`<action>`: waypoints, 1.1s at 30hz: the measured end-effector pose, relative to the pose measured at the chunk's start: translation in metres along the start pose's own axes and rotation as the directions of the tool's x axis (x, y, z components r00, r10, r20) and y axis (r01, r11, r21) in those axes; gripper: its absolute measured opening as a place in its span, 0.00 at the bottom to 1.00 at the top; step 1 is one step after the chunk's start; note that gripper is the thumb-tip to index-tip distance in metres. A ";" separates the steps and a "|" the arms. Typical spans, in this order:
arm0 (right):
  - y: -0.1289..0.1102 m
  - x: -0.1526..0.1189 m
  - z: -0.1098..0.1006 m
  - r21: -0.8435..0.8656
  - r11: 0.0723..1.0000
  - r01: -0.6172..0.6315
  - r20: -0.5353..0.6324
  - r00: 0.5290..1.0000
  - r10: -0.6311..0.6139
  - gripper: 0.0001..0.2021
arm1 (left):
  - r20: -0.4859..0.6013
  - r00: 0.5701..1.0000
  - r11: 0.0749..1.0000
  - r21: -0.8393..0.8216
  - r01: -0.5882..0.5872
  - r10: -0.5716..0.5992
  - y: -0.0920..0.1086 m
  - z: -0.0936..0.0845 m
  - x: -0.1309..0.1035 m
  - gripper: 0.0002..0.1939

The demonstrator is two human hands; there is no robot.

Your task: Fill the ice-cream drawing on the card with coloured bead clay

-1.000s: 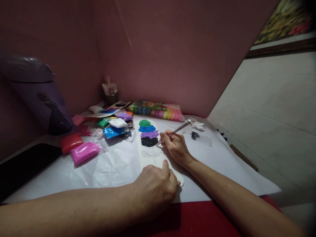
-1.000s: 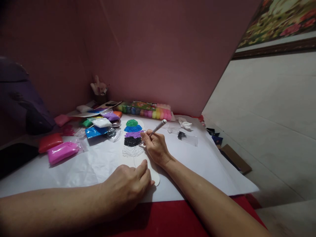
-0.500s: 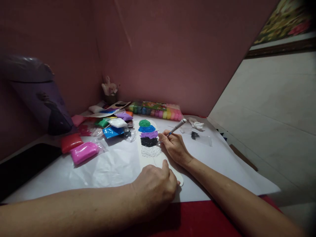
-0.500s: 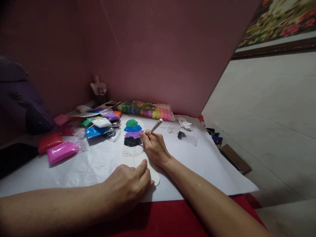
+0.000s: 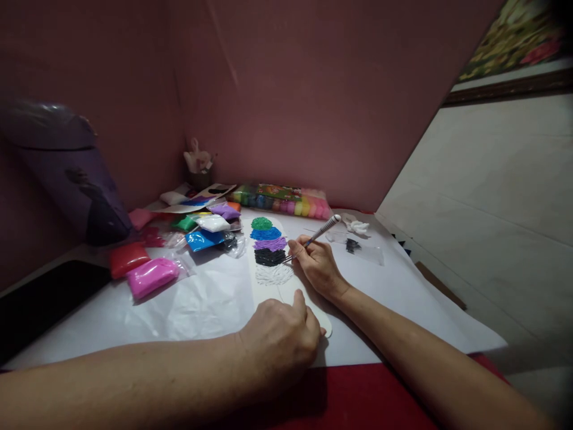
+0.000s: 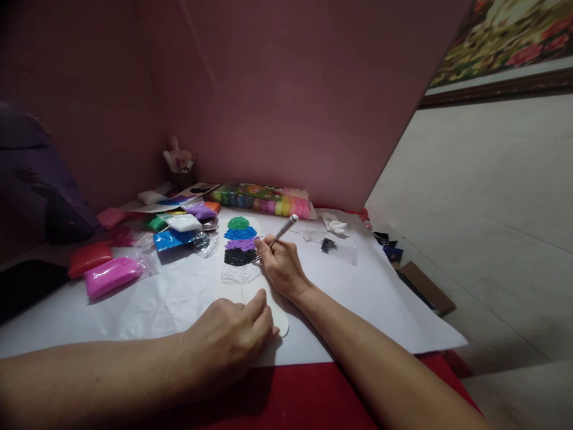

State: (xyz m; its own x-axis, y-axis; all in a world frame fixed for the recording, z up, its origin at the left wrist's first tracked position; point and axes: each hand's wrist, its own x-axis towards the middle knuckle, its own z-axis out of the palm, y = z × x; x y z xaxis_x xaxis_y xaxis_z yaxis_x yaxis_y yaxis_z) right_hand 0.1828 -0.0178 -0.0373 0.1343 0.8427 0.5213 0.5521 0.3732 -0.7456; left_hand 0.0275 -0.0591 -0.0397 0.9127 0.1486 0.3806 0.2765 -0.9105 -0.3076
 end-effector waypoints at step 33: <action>0.003 0.002 0.002 0.000 1.000 -0.021 -0.030 0.999 0.021 0.20 | -0.004 1.000 1.000 -0.009 0.002 -0.002 0.001 -0.001 0.000 0.14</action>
State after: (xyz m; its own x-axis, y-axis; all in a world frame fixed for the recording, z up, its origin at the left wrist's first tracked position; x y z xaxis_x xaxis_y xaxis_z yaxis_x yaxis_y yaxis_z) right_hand 0.1835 -0.0144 -0.0393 0.1708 0.8381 0.5180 0.5491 0.3555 -0.7563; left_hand 0.0269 -0.0602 -0.0390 0.9109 0.1493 0.3848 0.2759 -0.9136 -0.2987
